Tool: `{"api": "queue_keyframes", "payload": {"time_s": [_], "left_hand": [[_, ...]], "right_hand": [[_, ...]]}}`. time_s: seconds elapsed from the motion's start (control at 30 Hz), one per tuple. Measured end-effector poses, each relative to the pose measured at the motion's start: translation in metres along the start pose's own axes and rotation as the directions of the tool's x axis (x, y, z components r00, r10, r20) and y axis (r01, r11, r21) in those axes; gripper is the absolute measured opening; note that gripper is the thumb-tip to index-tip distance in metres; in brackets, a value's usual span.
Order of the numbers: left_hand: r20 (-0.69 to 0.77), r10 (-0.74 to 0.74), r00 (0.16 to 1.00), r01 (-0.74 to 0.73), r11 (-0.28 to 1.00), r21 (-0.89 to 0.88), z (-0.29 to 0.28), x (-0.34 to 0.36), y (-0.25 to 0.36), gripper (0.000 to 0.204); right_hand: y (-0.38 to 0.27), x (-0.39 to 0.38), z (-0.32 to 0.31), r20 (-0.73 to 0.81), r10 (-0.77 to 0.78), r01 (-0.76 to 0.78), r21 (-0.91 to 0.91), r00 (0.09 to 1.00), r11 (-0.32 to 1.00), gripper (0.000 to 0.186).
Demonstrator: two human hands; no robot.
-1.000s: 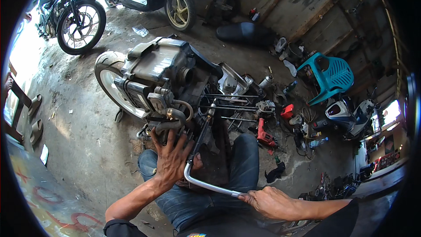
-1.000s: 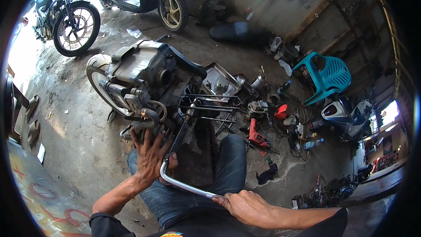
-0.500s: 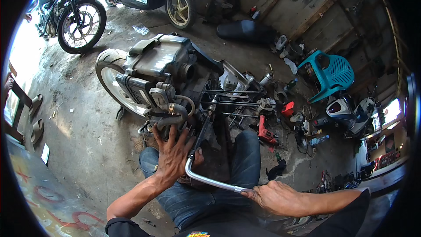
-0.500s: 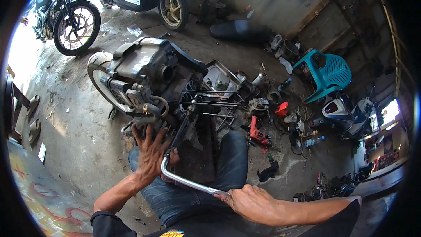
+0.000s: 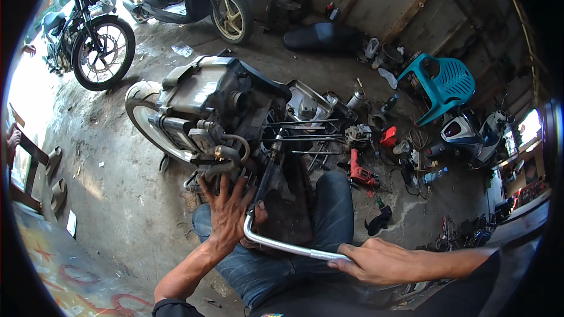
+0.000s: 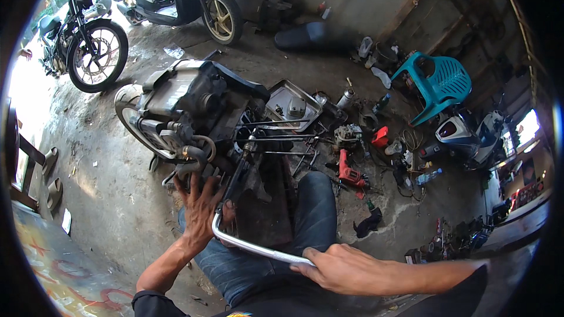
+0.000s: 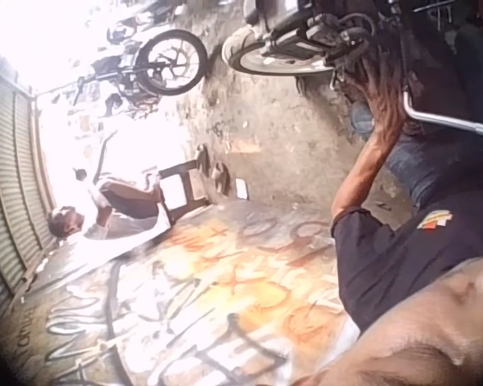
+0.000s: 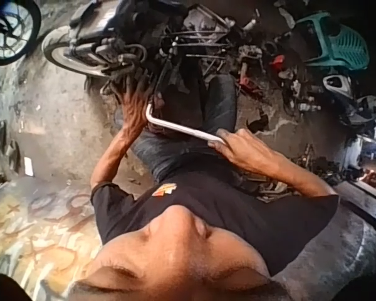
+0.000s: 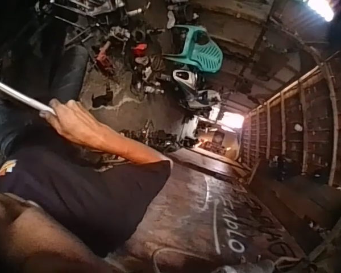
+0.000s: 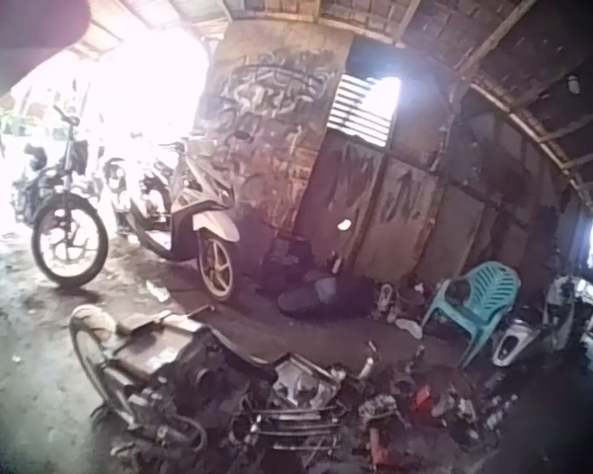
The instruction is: Cleaning and disassembling components of a motorcycle engine using a spray cleaner and socket wrench.
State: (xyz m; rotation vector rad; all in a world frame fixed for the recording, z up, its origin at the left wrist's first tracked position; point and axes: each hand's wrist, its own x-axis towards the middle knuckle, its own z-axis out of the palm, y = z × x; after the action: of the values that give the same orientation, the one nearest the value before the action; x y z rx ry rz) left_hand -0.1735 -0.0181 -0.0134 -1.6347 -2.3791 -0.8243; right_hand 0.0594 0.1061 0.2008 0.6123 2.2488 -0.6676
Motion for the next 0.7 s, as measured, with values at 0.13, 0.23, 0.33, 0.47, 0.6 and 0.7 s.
{"api": "queue_keyframes", "payload": {"time_s": [0.13,0.23,0.33,0.47,0.6,0.7], "left_hand": [[0.001,-0.041,0.999,0.041,0.999,0.007,-0.007,-0.003,0.004,0.051],[-0.002,-0.052,0.999,0.052,0.999,0.000,-0.005,-0.001,0.007,0.051],[0.029,-0.042,0.999,0.042,0.999,0.001,-0.008,0.005,0.011,0.051],[0.039,-0.091,0.995,0.091,0.996,0.008,-0.013,0.000,0.009,0.053],[0.046,-0.094,0.994,0.093,0.995,0.016,-0.012,0.003,0.011,0.052],[0.048,-0.087,0.995,0.085,0.995,0.044,-0.015,0.004,0.013,0.052]], "right_hand": [[0.035,-0.002,0.033,-0.221,-0.238,0.314,0.428,0.946,0.847,0.030],[0.061,0.010,0.088,-0.576,-0.258,0.623,0.764,0.776,0.168,0.039],[0.075,0.052,0.130,-0.893,-0.244,0.922,0.339,0.378,0.186,0.025],[0.006,0.100,0.099,-0.998,-0.047,0.999,0.038,0.038,0.000,0.057],[0.032,0.091,0.089,-0.925,-0.374,0.827,0.256,0.060,-0.500,0.053],[0.027,0.079,0.087,-0.912,-0.364,0.886,0.317,0.188,-0.338,0.046]]}}
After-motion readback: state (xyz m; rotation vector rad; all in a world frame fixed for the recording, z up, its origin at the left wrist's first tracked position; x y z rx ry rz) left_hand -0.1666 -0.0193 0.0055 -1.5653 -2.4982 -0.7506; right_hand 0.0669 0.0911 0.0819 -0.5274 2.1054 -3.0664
